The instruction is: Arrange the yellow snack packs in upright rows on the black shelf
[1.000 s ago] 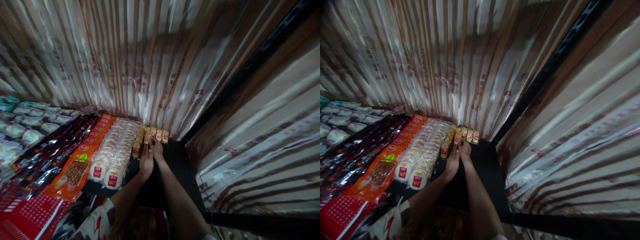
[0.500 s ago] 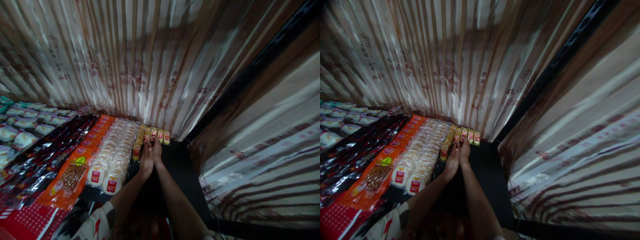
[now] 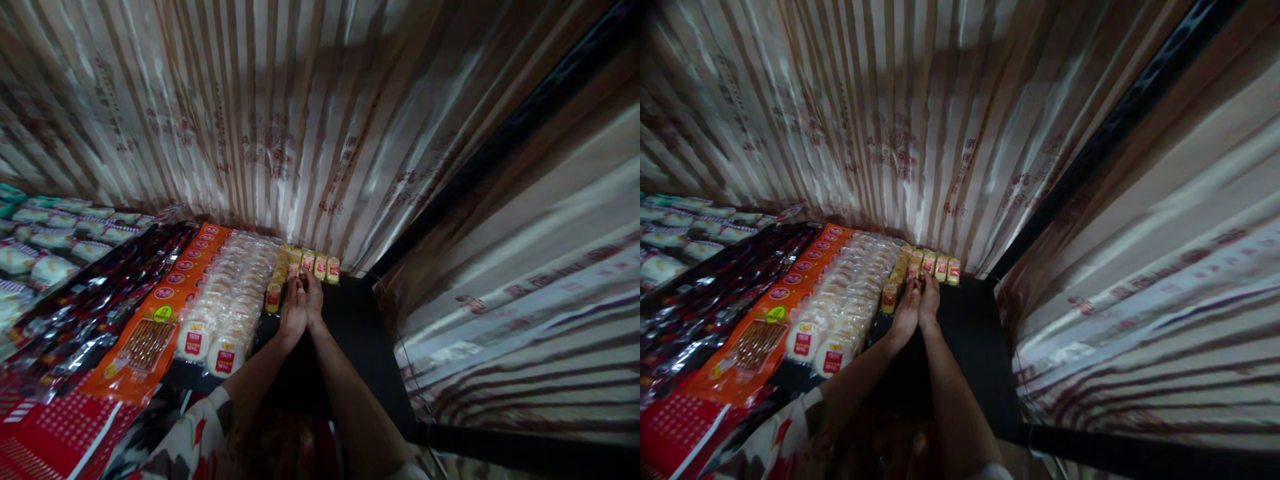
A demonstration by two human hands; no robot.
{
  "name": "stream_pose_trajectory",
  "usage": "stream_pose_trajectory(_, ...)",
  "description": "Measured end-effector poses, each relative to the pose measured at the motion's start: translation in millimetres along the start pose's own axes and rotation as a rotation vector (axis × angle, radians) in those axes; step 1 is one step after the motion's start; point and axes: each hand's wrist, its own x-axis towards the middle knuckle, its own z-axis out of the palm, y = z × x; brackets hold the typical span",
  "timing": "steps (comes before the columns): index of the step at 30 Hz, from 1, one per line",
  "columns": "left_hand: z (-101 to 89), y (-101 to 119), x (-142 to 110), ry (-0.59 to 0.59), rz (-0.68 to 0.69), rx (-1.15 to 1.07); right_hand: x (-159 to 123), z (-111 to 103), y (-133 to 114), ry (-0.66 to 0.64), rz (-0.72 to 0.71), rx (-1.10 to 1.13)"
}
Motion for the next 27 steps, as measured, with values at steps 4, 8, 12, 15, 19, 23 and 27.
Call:
stream_pose_trajectory(4,-3.5,5.2,-11.7,-0.017,-0.012,0.009,-18.0,-8.7,-2.4,0.056,0.002,0.003)
stream_pose_trajectory(8,-9.4,2.3,-33.7,0.004,0.006,0.024,-51.5,-21.4,-13.2,0.054,0.050,-0.021)
stream_pose_trajectory(12,-21.2,-9.3,-67.9,0.057,0.093,0.078,-101.4,-34.0,-31.5,0.053,0.050,0.010)
stream_pose_trajectory(15,-32.6,-18.9,-100.9,0.060,0.170,0.081,-145.1,-44.5,-47.0,0.071,0.021,0.026)
stream_pose_trajectory(19,-45.5,-35.2,-152.4,0.007,0.237,0.130,-204.3,-58.5,-57.3,0.101,0.033,0.005)
stream_pose_trajectory(23,-49.1,-63.2,-196.1,-0.105,0.146,0.193,-251.7,-64.4,-44.0,-0.022,0.114,-0.100)
stream_pose_trajectory(27,-47.8,-93.3,-213.8,-0.277,-0.098,0.433,-272.6,-58.2,-20.4,-0.411,0.256,-0.340)
